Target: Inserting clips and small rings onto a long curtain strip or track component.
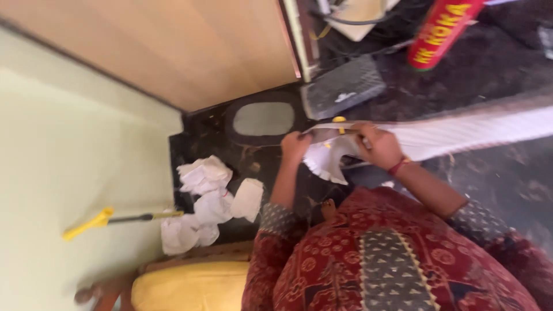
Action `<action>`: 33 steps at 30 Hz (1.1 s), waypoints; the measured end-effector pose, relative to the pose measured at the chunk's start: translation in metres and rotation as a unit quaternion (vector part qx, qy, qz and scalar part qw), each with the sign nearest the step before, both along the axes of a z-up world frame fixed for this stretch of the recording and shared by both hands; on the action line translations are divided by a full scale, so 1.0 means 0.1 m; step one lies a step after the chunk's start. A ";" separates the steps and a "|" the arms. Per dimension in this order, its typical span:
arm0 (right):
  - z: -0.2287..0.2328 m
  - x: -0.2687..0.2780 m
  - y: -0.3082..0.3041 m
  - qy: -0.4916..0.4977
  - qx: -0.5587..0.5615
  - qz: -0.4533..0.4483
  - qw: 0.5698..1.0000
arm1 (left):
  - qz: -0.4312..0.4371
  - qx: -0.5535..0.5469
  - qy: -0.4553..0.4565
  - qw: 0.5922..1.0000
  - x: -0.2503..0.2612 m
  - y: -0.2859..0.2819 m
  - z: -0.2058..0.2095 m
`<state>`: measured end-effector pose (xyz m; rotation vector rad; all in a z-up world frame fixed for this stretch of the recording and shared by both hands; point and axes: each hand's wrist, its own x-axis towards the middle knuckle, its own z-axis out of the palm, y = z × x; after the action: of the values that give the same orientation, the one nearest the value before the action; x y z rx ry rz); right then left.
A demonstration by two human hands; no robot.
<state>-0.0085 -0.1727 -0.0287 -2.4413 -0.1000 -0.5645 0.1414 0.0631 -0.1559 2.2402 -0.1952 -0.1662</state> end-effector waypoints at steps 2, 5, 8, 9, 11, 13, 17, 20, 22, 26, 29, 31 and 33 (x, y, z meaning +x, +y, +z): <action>-0.01 -0.13 0.00 -0.038 0.015 0.017 0.999 | -0.044 0.046 0.036 0.997 -0.01 0.08 -0.05; -0.05 -0.32 -0.06 0.030 0.026 0.017 0.999 | -0.083 0.015 0.030 0.996 -0.01 0.22 0.05; 0.04 -0.51 -0.13 0.024 0.060 0.018 0.998 | -0.057 0.053 0.055 0.995 0.08 0.43 0.00; 0.03 -0.58 -0.17 0.015 0.080 0.009 0.997 | -0.050 0.075 0.050 0.995 0.13 0.54 -0.04; -0.06 -0.68 -0.28 0.004 0.099 -0.006 0.995 | -0.050 0.098 0.042 0.993 0.17 0.66 0.13; -0.22 -0.79 -0.43 0.031 0.189 -0.119 0.974 | 0.040 0.142 0.125 0.981 0.10 0.69 0.52; -0.90 -0.99 -1.26 -0.058 0.350 -0.336 0.872 | -0.011 0.195 -0.185 0.963 0.04 0.81 0.52; -1.26 -1.22 -2.01 -0.173 0.495 -0.407 0.748 | -0.028 0.155 -0.202 0.967 -0.35 0.35 1.41; -1.23 -1.47 -2.37 -0.199 0.491 -0.435 0.728 | -0.082 -0.061 -0.095 0.990 -0.74 -0.01 1.69; -1.45 -1.89 -3.41 -0.093 0.528 -0.441 0.719 | -0.173 -0.265 0.081 0.945 -1.21 -0.61 1.34; -1.77 -1.90 -4.56 -0.117 0.517 -0.474 0.704 | -0.221 -0.317 0.080 0.919 -1.46 -1.37 1.09; -1.78 -1.86 -5.25 -0.158 0.498 -0.516 0.679 | -0.311 -0.364 0.125 0.869 -1.72 -1.96 1.07; -1.97 -1.75 -5.90 -0.110 0.462 -0.573 0.668 | -0.326 -0.355 0.203 0.852 -1.89 -2.88 1.45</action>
<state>-0.1838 -0.7628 -0.2261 -1.1364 1.3713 -1.0624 -0.0480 -0.2251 -0.0110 1.2888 -0.6636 -0.7893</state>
